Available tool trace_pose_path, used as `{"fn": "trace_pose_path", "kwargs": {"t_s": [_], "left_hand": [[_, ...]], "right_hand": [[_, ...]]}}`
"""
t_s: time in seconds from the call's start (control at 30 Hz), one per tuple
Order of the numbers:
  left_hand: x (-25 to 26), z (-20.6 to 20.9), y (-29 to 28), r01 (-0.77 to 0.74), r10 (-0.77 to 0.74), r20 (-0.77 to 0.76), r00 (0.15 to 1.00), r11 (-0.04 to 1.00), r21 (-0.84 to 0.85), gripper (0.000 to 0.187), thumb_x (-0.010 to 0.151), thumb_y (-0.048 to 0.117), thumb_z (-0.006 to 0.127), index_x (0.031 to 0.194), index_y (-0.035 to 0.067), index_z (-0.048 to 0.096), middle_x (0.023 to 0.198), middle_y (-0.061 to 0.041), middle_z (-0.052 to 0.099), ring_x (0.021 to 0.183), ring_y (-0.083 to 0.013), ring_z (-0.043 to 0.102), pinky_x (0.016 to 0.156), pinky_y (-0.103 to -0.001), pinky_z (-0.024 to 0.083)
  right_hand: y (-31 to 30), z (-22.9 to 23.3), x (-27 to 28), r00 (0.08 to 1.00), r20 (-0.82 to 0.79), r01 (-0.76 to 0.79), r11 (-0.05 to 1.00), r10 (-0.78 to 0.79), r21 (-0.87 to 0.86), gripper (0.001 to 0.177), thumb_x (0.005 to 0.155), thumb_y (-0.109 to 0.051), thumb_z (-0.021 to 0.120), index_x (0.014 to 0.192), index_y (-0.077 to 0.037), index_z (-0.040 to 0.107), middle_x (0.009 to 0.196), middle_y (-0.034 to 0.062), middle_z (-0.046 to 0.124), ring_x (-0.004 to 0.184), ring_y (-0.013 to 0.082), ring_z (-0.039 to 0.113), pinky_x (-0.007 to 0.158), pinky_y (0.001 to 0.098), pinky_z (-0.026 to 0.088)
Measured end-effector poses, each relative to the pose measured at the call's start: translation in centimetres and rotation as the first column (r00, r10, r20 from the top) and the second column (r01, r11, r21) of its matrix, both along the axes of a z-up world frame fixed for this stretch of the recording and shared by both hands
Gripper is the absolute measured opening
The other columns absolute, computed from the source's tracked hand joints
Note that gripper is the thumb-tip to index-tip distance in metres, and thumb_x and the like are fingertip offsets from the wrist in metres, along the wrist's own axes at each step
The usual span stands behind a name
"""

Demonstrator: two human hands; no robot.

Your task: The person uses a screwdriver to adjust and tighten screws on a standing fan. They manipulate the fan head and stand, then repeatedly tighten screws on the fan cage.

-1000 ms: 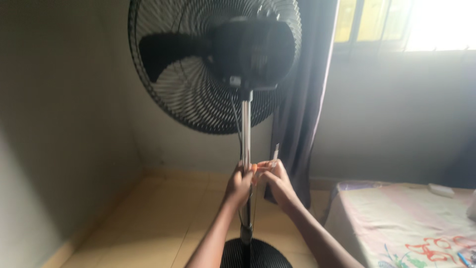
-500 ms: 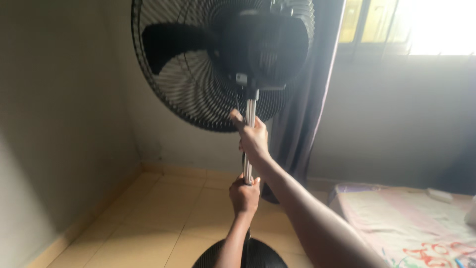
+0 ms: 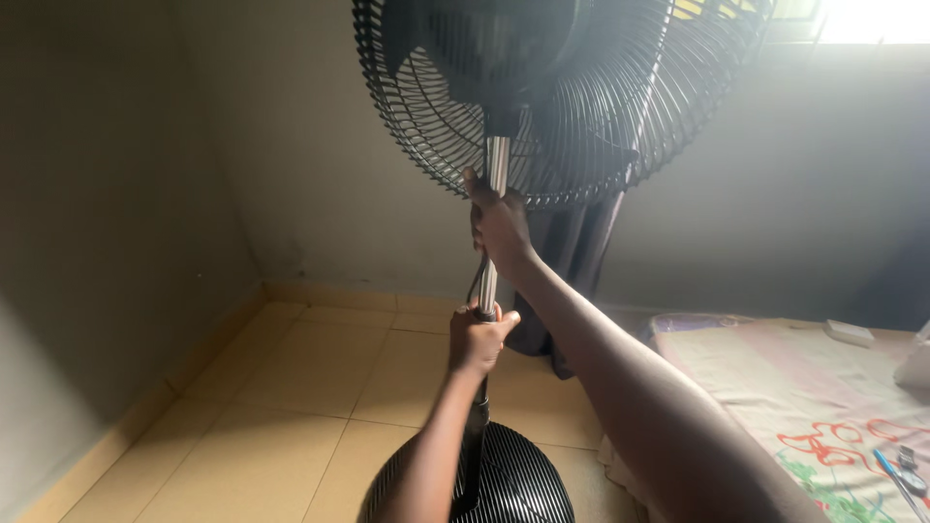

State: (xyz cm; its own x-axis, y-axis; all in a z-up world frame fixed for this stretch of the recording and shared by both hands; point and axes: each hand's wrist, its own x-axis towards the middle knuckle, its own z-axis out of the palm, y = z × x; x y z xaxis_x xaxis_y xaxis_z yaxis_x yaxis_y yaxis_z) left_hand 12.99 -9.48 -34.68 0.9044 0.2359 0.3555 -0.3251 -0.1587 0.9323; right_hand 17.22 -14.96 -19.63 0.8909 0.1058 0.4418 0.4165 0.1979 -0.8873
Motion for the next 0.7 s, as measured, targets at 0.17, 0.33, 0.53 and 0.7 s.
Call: {"fn": "trace_pose_path", "kwargs": {"t_s": [0.17,0.33,0.53,0.7], "left_hand": [[-0.5,-1.3,-1.7,-0.437,0.361,0.346,0.866,0.883,0.172,0.036,0.072,0.024,0.092,0.082,0.005,0.063,0.065,-0.009,0.065,0.053,-0.0154,0.059,0.052,-0.033,0.050],[0.2,-3.2,1.3,0.085,-0.084,-0.020,0.996,0.996,0.034,0.039,0.082,0.022,0.087,0.073,0.004,0.053,0.059,-0.010,0.060,0.050,-0.0179,0.056,0.052,-0.035,0.049],[-1.5,-9.8,3.0,0.147,-0.145,-0.029,0.989,0.982,0.116,0.041,0.064,0.021,0.096,0.077,0.012,0.057,0.062,0.004,0.062,0.056,-0.0096,0.061,0.055,-0.030,0.054],[-4.0,-15.6,0.0,-0.224,0.239,-0.052,0.970,0.954,0.199,0.047,0.065,0.028,0.095,0.074,0.009,0.052,0.053,-0.002,0.057,0.048,-0.0159,0.055,0.049,-0.034,0.048]], "right_hand": [[1.2,0.1,-0.7,0.959,-0.075,0.267,0.961,-0.272,-0.074,0.041,0.088,-0.047,0.073,0.070,-0.012,0.062,0.047,-0.0034,0.043,0.034,0.0115,0.044,0.034,0.0332,0.037],[1.5,0.1,-1.3,0.968,-0.017,0.243,0.956,-0.249,-0.166,0.048,0.091,-0.051,0.070,0.079,-0.005,0.070,0.044,-0.0003,0.044,0.033,0.0131,0.048,0.035,0.0334,0.043],[0.8,-1.6,2.1,0.998,-0.034,0.052,0.995,-0.055,-0.084,0.039,0.097,-0.040,0.070,0.092,-0.002,0.066,0.050,-0.0003,0.042,0.036,0.0129,0.039,0.034,0.0342,0.033],[-0.2,-3.4,6.3,0.947,-0.010,-0.319,0.938,0.321,-0.136,0.041,0.097,-0.036,0.052,0.128,-0.017,0.070,0.060,-0.0032,0.046,0.043,0.0099,0.042,0.041,0.0297,0.040]]}}
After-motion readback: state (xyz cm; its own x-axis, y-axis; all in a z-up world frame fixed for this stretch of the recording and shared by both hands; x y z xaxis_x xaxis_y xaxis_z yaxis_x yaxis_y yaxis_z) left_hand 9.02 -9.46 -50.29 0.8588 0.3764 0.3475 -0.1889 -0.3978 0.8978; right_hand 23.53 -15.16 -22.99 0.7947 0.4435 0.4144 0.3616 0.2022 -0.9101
